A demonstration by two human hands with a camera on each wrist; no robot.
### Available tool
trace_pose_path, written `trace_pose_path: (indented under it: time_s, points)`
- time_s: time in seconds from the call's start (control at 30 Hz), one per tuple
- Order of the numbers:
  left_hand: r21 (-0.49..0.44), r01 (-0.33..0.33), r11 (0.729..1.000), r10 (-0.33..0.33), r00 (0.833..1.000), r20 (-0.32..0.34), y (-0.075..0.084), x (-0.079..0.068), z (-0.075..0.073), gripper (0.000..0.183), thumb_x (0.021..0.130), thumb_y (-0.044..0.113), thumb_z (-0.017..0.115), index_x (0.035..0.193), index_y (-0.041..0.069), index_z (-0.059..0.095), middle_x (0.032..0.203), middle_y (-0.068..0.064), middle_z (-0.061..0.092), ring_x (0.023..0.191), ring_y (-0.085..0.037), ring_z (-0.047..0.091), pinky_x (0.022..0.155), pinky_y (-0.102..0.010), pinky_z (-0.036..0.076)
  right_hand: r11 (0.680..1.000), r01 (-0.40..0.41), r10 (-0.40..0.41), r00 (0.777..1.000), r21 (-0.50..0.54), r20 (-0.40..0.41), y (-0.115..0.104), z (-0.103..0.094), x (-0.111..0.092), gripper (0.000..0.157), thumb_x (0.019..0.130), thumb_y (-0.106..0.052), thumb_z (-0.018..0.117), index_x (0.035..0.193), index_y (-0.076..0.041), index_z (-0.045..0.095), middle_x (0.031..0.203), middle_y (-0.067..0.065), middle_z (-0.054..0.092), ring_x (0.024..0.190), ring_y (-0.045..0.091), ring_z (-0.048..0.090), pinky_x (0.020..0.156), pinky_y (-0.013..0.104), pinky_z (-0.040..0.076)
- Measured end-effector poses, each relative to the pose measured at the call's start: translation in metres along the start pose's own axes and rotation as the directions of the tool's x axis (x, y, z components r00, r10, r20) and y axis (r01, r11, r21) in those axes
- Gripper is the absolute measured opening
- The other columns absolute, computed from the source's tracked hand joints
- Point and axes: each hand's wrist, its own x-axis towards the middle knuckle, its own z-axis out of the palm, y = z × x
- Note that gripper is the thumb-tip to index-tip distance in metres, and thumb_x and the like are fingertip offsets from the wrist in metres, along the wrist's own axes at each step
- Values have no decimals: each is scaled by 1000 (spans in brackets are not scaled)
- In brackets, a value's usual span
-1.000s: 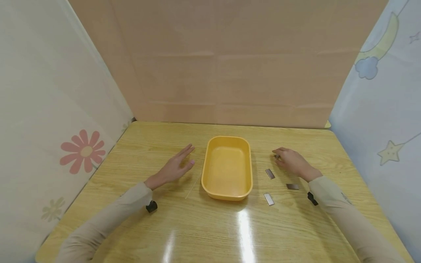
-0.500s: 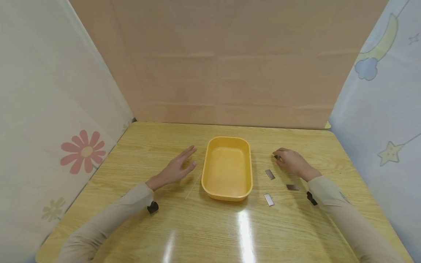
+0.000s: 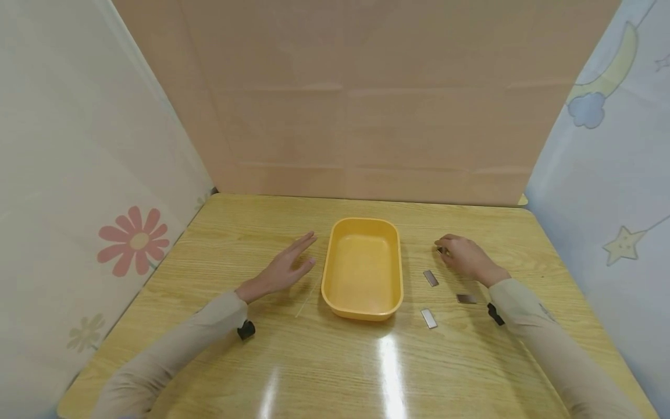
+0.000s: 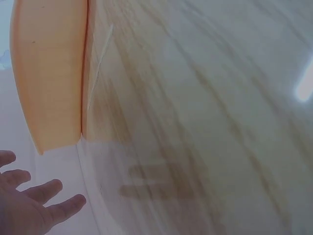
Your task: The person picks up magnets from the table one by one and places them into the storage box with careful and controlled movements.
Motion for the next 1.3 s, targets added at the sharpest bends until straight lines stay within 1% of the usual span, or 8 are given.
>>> trace_pose_path:
  time_s: [0.23,0.37,0.6,0.67,0.8,0.97,1.1,1.3]
  points:
    - [-30,-33,999,33,999,11,0,2,3,65,105,48,40,159,16,24,165,-2,11,147,-32,20,112,-59,28,1000,-12,12,1000,-9,13,1,-1,0,28,88,5,67,115,14,64,108,28,65,87,34,67,74,50,57]
    - [-34,-41,999,42,999,17,0,3,5,65,105,49,40,159,17,24,165,-2,11,147,-32,20,111,-60,29,1000,-14,14,1000,-14,16,2,-1,1,27,89,5,66,114,14,65,109,28,64,88,36,67,75,51,56]
    - [-28,-60,998,61,998,18,0,5,7,64,106,40,43,156,6,27,165,-5,11,147,-34,21,113,-57,29,1000,-16,16,1000,-21,20,2,-2,1,25,88,5,66,112,13,66,108,28,65,88,37,67,75,52,56]
    - [-30,-65,997,65,998,19,1,6,8,63,106,39,43,156,5,27,164,-6,12,146,-35,22,112,-58,29,1000,-15,15,1000,-19,20,2,-2,1,24,88,5,67,111,12,67,107,27,66,89,37,67,75,52,56]
    - [-49,-66,997,67,997,25,3,6,9,63,106,39,43,157,7,26,165,-8,13,146,-37,22,111,-60,29,1000,-10,10,1000,-15,13,1,-1,0,21,87,6,67,108,10,69,105,26,67,90,39,67,76,52,56]
    - [-49,-52,997,54,998,41,4,6,10,64,106,41,42,157,7,25,165,-7,11,146,-38,22,110,-62,29,1000,5,-5,1000,-13,-3,2,0,-1,18,87,8,68,104,9,71,102,24,67,89,39,67,74,52,56]
    - [-38,-44,998,46,998,46,6,7,10,64,106,40,43,157,6,26,165,-5,10,146,-36,21,111,-61,28,1000,-3,3,1000,-14,-3,3,1,-1,18,87,8,68,104,8,72,102,24,67,90,40,67,75,52,56]
    - [-39,-54,998,56,998,42,8,7,11,62,106,37,44,157,6,27,165,-8,12,146,-38,22,111,-61,29,1000,-12,12,1000,-9,9,3,0,-1,18,87,6,68,105,8,72,103,25,67,92,41,66,76,53,56]
